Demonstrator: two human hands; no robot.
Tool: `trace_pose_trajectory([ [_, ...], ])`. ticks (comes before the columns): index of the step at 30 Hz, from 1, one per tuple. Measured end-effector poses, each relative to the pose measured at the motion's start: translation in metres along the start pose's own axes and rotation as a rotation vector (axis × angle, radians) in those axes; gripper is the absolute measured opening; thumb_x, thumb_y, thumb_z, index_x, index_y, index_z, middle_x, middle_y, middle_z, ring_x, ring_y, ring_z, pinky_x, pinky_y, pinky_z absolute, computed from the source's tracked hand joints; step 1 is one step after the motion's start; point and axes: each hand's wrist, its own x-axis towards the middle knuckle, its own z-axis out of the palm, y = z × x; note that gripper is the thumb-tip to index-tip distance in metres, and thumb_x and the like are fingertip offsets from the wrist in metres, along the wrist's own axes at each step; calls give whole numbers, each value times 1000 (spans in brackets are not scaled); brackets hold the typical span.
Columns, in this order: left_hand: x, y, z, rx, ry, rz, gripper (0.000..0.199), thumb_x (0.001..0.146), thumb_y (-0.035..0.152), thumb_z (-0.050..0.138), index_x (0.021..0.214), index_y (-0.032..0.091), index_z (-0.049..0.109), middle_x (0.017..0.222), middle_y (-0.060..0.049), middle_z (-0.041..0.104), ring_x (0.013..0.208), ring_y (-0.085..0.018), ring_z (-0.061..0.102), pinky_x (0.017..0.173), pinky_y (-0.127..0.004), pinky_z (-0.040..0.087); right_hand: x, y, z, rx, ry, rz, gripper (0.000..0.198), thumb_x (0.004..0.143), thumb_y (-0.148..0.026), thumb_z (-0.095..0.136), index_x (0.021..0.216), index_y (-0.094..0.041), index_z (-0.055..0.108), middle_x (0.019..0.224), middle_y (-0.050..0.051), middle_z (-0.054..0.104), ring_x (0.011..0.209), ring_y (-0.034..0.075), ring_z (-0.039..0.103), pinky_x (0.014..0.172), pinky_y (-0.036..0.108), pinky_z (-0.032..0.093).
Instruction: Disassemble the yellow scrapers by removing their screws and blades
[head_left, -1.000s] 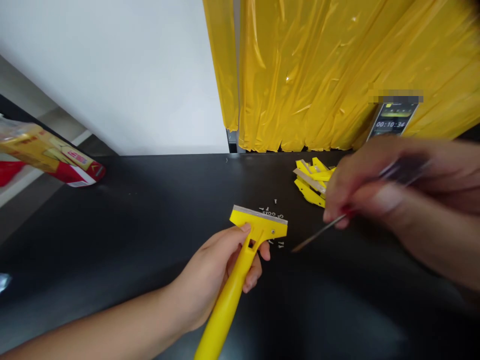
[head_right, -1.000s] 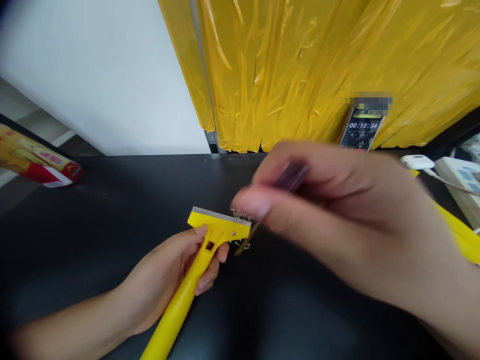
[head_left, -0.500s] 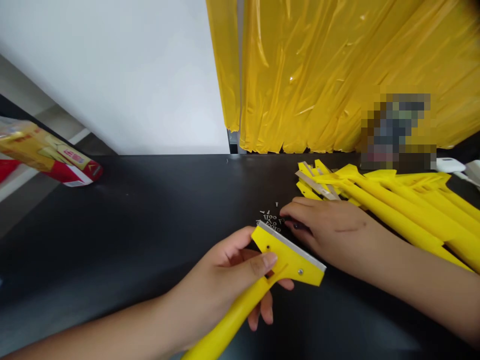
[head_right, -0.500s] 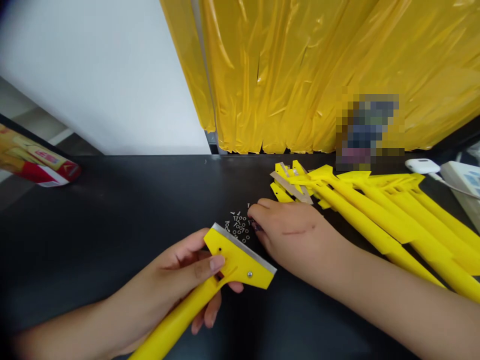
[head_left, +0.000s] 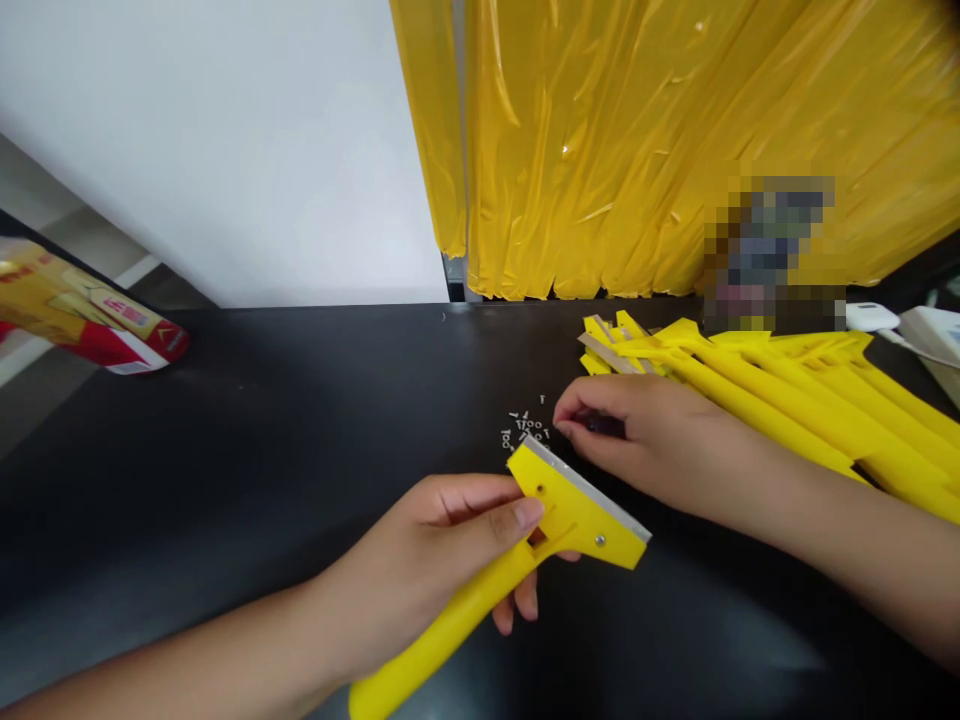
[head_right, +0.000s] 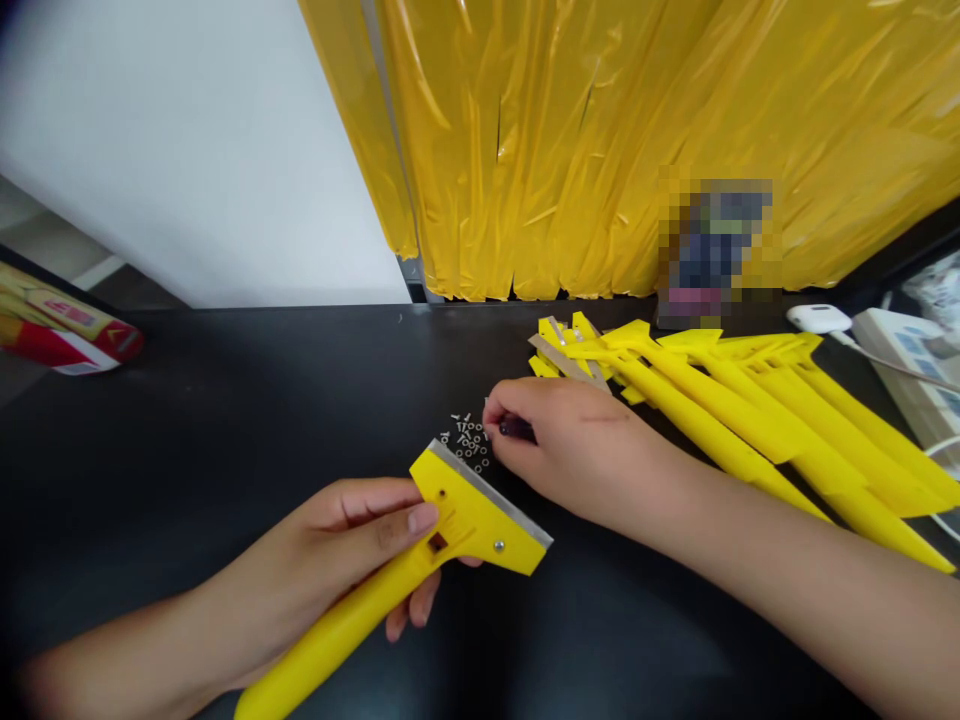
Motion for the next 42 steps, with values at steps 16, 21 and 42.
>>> trace_pose_trajectory([
  [16, -5, 0, 2, -91, -16, 64, 29, 106, 40, 70, 100, 13, 81, 92, -8, 81, 66, -11, 71, 59, -18, 59, -1, -9, -5, 1331, -501, 354, 32, 89, -48, 84, 85, -18, 74, 62, -5, 49, 51, 6, 30, 46, 22, 19],
  [21, -2, 1, -1, -47, -5, 70, 27, 103, 39, 74, 100, 13, 78, 94, -8, 81, 66, -11, 71, 59, -18, 59, -2, -6, -6, 1377, -547, 333, 35, 91, -50, 83, 84, -18, 70, 64, -6, 44, 52, 6, 25, 47, 23, 17],
  [42, 2, -3, -1, -62, 178, 47, 21, 102, 38, 76, 107, 17, 75, 97, -7, 82, 79, -18, 81, 59, -19, 61, 6, 1, -1, 1181, -109, 336, 28, 93, -47, 81, 95, -20, 81, 86, 2, 63, 73, 12, 52, 57, 21, 40],
])
